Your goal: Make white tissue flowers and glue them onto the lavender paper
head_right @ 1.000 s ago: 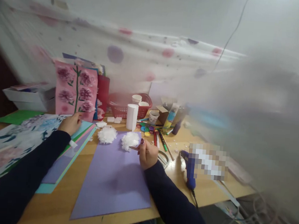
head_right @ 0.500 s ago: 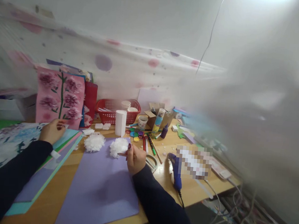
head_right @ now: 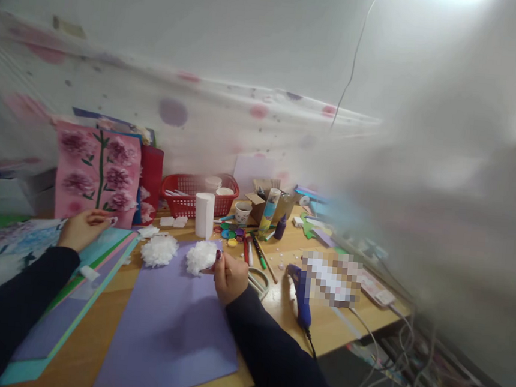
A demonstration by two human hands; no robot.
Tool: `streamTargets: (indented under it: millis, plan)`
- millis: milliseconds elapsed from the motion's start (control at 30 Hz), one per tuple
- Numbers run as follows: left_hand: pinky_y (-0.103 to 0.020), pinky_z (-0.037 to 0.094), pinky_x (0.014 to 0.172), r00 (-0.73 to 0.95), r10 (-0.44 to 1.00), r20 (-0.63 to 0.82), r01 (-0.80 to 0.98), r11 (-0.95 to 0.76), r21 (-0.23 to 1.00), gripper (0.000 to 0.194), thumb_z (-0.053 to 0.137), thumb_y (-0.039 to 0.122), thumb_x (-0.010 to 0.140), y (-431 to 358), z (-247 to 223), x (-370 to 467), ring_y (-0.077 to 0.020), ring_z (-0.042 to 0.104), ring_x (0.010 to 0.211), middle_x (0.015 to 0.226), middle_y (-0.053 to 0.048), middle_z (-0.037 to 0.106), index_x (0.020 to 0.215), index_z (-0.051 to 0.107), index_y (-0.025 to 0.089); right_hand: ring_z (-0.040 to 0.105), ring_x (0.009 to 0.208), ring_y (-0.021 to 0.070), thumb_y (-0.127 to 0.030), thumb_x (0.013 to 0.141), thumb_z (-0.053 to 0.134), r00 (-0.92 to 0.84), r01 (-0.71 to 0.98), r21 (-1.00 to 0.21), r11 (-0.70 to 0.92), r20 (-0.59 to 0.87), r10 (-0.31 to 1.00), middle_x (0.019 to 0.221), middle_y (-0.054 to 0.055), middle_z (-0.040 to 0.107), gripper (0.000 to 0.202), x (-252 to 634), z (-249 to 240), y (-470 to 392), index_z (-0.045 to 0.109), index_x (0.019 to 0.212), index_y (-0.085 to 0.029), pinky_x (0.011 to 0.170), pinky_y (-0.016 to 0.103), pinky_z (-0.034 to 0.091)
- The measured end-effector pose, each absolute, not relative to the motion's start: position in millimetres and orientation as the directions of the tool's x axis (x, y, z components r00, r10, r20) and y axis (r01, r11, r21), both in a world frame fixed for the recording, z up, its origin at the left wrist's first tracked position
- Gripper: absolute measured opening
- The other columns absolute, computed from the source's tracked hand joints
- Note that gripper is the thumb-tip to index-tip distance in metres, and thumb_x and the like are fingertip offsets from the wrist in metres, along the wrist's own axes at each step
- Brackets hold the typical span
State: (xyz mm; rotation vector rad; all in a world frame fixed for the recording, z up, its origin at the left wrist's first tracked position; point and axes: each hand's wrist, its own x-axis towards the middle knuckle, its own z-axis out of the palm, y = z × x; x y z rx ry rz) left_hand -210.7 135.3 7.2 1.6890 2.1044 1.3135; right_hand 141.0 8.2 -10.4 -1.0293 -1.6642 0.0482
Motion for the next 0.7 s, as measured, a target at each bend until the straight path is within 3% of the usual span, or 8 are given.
streamTargets:
  millis: [133,267,500,700]
  plan:
    - [-0.021,0.050,0.064,-0.420,0.831,0.365,0.586,-0.059,0.808,0.024,0.062,0.021,0.069,132.7,40.3,-213.9,-0.0118,0.061,0.066,0.073,0.000,0.064,0.092,0.058,0.013,0.050,0.039,0.0093,-0.039,0.099,0.028,0.009,0.598,-0.521,0.609,0.764,0.645,0.043,0.000,0.053,0.051,141.1,-10.6,7.5,0.052,0.058,-0.019,0.046,0.021,0.038]
    - [-0.025,0.050,0.074,-0.444,0.817,0.369,0.321,-0.240,0.916,0.029,0.068,0.019,0.060,116.2,77.8,-202.2,-0.0103,0.059,0.067,0.075,0.002,0.063,0.087,0.057,0.015,0.050,0.039,0.0096,-0.038,0.099,0.029,0.015,0.600,-0.524,0.604,0.762,0.647,0.043,0.000,0.053,0.050,141.0,-9.6,6.5,0.051,0.058,-0.020,0.046,0.021,0.039]
    - [-0.031,0.053,0.075,-0.233,0.917,0.324,0.157,-0.293,0.943,0.050,0.076,0.030,0.044,80.0,114.3,-155.4,-0.0148,0.061,0.075,0.079,0.001,0.063,0.088,0.058,0.016,0.050,0.040,0.0100,-0.038,0.098,0.029,0.020,0.598,-0.532,0.600,0.757,0.653,0.044,0.000,0.053,0.050,141.4,-11.8,8.1,0.051,0.057,-0.020,0.047,0.022,0.039]
    - [-0.027,0.052,0.068,0.043,0.938,0.343,0.160,-0.346,0.925,0.052,0.079,0.032,0.049,57.4,132.2,-114.2,-0.0140,0.063,0.074,0.081,0.000,0.065,0.094,0.059,0.015,0.050,0.040,0.0101,-0.038,0.098,0.028,0.019,0.587,-0.536,0.606,0.758,0.652,0.043,0.000,0.052,0.050,139.7,-14.1,8.1,0.051,0.057,-0.020,0.046,0.021,0.039]
